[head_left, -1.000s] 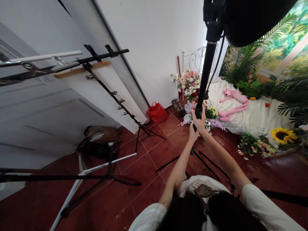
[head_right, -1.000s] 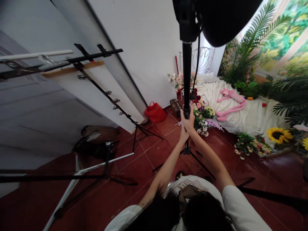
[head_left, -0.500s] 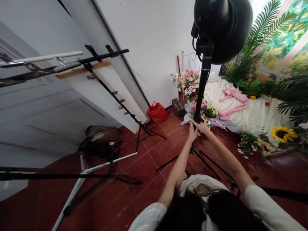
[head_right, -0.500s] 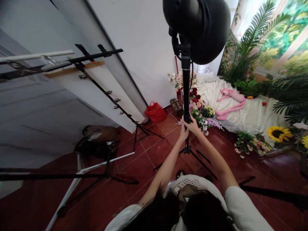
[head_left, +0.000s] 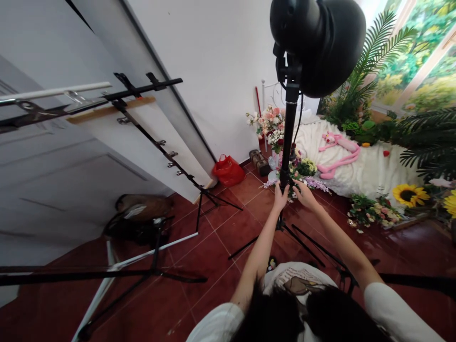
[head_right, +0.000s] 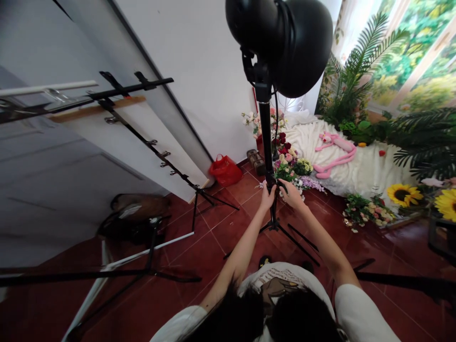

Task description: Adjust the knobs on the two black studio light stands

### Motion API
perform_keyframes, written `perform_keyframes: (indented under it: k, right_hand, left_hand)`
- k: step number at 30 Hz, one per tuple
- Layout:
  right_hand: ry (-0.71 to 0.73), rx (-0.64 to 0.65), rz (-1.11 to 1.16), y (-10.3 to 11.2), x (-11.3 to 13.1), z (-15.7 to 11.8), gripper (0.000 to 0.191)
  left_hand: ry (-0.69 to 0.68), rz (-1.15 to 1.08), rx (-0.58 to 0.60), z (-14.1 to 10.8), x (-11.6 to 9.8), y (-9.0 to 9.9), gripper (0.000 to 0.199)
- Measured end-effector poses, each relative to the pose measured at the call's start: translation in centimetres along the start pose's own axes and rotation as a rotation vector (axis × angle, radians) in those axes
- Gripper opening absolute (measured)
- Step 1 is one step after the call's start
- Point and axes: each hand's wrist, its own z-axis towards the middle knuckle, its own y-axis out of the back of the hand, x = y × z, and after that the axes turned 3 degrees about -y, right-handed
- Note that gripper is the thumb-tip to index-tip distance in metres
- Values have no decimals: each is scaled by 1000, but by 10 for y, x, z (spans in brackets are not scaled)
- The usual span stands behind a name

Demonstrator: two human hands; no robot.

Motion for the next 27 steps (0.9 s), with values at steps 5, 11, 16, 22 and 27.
perform_keyframes:
  k: [5, 11, 16, 22, 27]
  right_hand:
    - [52, 42, -70, -5, -4, 8, 43]
    - [2, 69, -256, -6, -4, 20, 40]
    - [-78, 62, -274, -9, -12, 30, 40]
    - [-279, 16, 152, -23, -26, 41, 45]
    - [-429, 4, 498, -30, -31, 47, 53]
  left_hand:
    - [9, 4, 15, 0, 1, 0, 50]
    - [48, 24, 24, 0, 4, -1, 54]
    - [44, 12, 15, 0, 8, -2, 53]
    - [63, 12, 24, 0, 3, -1, 52]
    - [29, 3, 20, 0, -3, 0, 49]
